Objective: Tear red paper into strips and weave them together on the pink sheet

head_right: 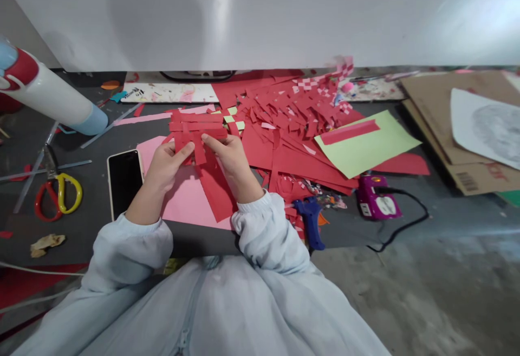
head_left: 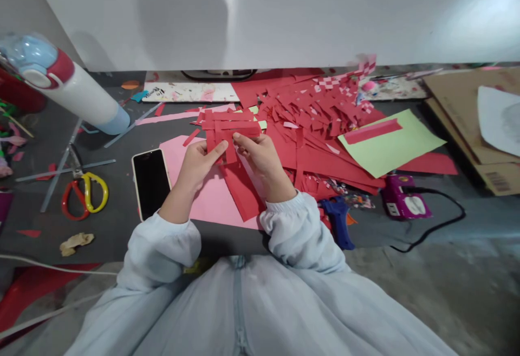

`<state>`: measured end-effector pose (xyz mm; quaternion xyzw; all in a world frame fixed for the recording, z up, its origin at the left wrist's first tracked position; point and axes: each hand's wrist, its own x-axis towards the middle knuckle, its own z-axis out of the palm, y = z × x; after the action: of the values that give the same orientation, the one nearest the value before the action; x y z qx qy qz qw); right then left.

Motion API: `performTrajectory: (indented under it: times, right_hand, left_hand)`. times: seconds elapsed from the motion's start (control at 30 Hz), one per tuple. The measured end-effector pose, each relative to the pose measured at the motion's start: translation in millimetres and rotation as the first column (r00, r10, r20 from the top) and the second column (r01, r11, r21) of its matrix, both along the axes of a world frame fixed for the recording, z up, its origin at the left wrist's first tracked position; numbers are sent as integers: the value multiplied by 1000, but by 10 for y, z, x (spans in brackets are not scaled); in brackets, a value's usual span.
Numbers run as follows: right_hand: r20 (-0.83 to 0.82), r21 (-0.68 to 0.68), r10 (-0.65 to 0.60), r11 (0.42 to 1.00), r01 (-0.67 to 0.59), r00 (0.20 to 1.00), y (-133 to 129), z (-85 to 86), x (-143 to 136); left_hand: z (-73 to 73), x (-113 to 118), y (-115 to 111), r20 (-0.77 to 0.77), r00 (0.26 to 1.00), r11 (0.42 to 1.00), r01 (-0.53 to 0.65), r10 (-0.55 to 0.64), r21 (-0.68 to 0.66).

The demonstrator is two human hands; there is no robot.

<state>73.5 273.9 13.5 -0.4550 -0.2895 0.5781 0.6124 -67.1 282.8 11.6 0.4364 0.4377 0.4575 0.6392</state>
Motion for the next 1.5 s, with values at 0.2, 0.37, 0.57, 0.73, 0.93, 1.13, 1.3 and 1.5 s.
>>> performTrajectory:
  times: [0.2,0.37,0.57,0.73,0.93,1.13,1.3,1.5]
  right_hand:
    - [-70,39,-41,998,43,997,22,-42,-29]
    - [-131,61,-69,995,78,989,48,-100,-51]
    - [-33,56,-77,995,79,996,22,-82,-44]
    - [117,137,-60,990,43,991,-2,-127,-16]
    - [212,86,-61,995,44,975,7,-118,11]
    - [238,100,-122,990,101,964,21,-86,9]
    - [219,98,-103,992,83,970,16,-78,6]
    - [162,75,-86,994,75,983,-9,-109,-26]
  left_hand:
    - [5,-2,20,28,998,995,51,-49,-81]
    - [15,11,-3,44,994,990,100,-96,-100]
    - [14,10,-20,15,993,984,117,-116,-132]
    - [38,1,-1,-17,997,989,70,-72,-128]
    - [77,-53,22,90,993,980,87,-71,-178]
    - [86,-87,63,126,992,980,30,-5,-199]
    - [45,-60,40,54,996,988,72,-66,-133]
    - [11,-30,-9,9,993,981,115,-115,-156]
